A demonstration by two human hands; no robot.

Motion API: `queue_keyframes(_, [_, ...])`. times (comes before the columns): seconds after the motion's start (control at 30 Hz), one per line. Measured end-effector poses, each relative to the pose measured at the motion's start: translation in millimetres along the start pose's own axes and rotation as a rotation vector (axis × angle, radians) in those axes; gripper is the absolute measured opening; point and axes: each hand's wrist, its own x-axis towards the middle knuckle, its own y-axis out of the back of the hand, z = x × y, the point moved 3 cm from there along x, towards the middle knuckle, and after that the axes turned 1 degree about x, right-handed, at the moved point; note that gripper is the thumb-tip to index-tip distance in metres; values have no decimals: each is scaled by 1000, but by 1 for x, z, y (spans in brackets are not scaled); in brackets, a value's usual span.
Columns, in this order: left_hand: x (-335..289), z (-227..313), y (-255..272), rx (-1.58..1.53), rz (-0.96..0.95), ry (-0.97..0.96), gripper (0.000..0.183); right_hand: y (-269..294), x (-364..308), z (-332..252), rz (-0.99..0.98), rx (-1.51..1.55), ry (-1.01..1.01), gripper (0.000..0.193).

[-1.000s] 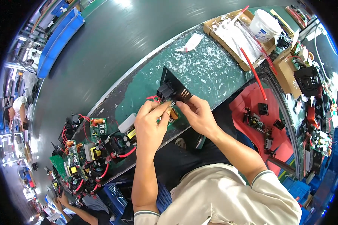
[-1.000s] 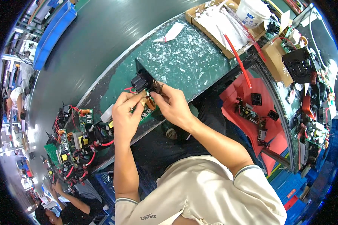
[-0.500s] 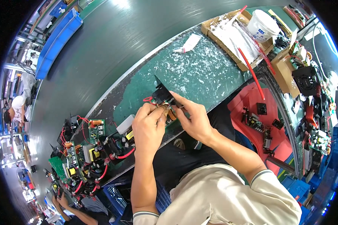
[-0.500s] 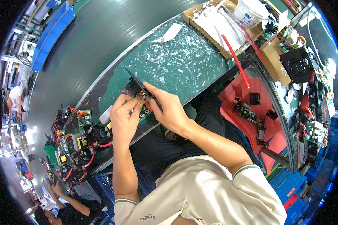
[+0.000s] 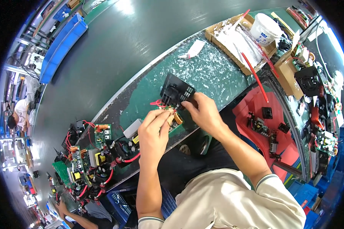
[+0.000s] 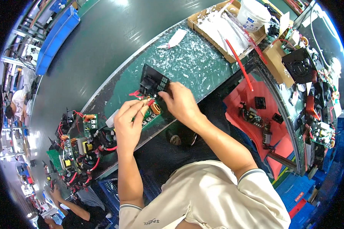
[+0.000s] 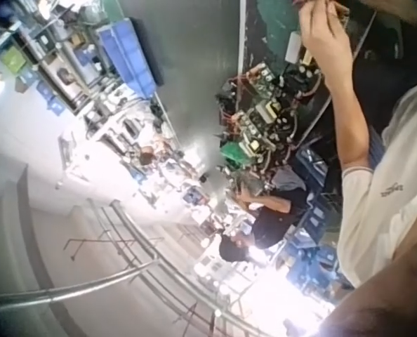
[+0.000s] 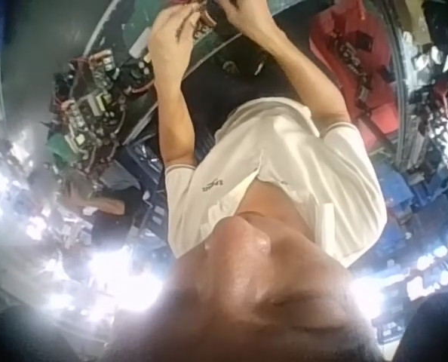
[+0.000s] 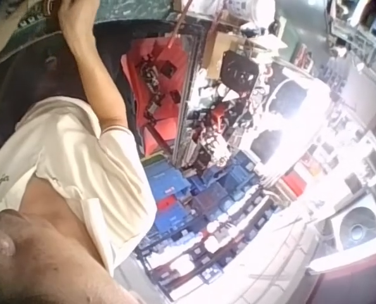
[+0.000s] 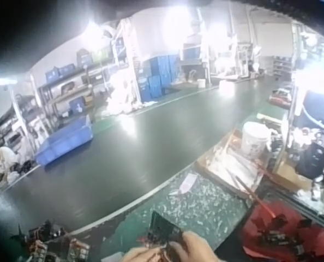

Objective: Assembling electronic components onto printed circuit boards and applying sealant or paste.

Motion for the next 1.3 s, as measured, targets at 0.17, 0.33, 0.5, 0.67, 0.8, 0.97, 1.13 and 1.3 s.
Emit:
queue_keyframes(0.17, [-11,-10,-3,24,-38,-55,21,33,-16,-27,-291,-106,-182,29])
queue_keyframes(0.33, [-8,6,-5,152,-97,-123,23,6,-31,-30,-334,674,-306,20])
queue_keyframes(0.5, [-10,-1,1,101,-91,-122,22,-9,-35,-25,-395,933,-435,20])
queue_keyframes(0.67, [-4,-3,3,60,-51,-10,20,13,-40,18,-121,524,-438,22])
queue_keyframes(0.8, [3,0,-9,100,-24,26,17,-9,-23,14,-143,629,-220,40])
queue_keyframes(0.97, [0,-6,-13,203,-6,104,16,-12,-13,-7,-231,714,-208,32])
queue_keyframes(1.13, [1,-5,-16,218,13,85,16,-9,-19,-12,-87,543,-64,30])
queue_keyframes(1.3, [2,-5,-16,224,14,72,15,-12,-22,-10,-49,522,23,31])
